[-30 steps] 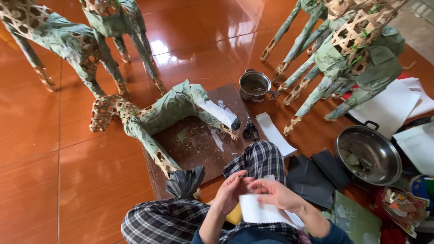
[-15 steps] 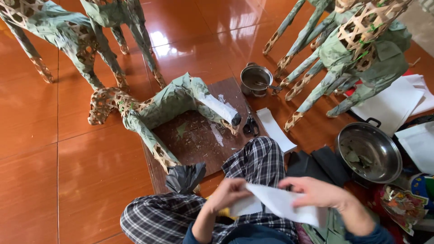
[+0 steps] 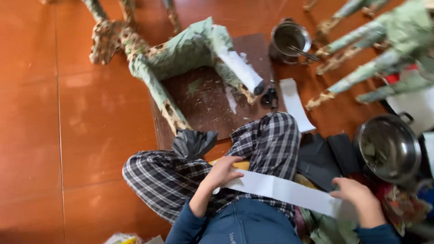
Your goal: Applying paper strips to a giraffe-shaped armature to create a sculpture
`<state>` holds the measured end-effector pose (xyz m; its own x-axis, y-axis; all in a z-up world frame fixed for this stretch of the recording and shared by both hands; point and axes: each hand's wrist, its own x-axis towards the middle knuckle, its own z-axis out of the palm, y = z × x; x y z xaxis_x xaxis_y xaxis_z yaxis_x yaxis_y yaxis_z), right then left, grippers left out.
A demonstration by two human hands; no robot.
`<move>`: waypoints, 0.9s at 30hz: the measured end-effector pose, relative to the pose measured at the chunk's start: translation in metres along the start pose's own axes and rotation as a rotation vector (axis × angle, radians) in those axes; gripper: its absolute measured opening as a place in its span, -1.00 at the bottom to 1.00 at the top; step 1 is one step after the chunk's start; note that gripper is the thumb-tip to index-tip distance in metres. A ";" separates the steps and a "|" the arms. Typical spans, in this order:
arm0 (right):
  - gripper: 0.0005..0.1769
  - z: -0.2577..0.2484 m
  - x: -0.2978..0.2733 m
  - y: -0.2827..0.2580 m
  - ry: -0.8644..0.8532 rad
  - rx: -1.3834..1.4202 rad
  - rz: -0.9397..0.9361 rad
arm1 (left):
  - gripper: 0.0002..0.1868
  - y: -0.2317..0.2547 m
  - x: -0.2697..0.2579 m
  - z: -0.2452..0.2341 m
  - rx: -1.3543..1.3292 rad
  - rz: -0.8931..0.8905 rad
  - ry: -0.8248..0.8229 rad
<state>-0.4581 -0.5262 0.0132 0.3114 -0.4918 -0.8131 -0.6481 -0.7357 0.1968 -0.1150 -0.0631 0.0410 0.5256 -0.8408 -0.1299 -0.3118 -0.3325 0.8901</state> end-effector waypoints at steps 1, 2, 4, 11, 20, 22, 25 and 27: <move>-0.27 -0.023 -0.012 -0.034 -0.004 -0.025 -0.012 | -0.34 -0.005 0.000 -0.010 -0.010 -0.018 0.019; -0.45 -0.034 -0.030 -0.068 0.346 -0.099 -0.065 | -0.36 -0.010 -0.012 -0.015 -0.029 -0.071 0.031; -0.60 -0.060 -0.060 -0.137 0.662 -0.189 -0.154 | -0.38 -0.020 -0.039 -0.027 -0.072 -0.168 0.052; -0.54 -0.124 -0.106 -0.362 0.232 0.839 -0.868 | -0.22 -0.049 -0.095 -0.044 -0.894 -0.328 0.270; -0.68 -0.140 -0.098 -0.483 -0.198 1.359 -0.999 | -0.43 -0.053 -0.053 -0.058 -1.288 -0.323 0.717; -0.53 -0.149 -0.103 -0.493 -0.141 1.399 -1.026 | -0.41 -0.055 -0.043 -0.063 -1.269 -0.382 0.760; -0.56 -0.162 -0.107 -0.504 -0.095 1.420 -1.013 | -0.37 -0.048 -0.030 -0.083 -1.169 -0.381 0.811; -0.61 -0.172 -0.112 -0.509 -0.056 1.321 -0.920 | -0.03 -0.055 -0.021 -0.095 -1.236 -0.199 0.787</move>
<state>-0.0433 -0.1764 0.0984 0.9089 -0.0931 -0.4065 -0.3903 0.1536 -0.9078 -0.0336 0.0134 0.0360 0.8881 -0.2489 -0.3865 0.4596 0.4944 0.7378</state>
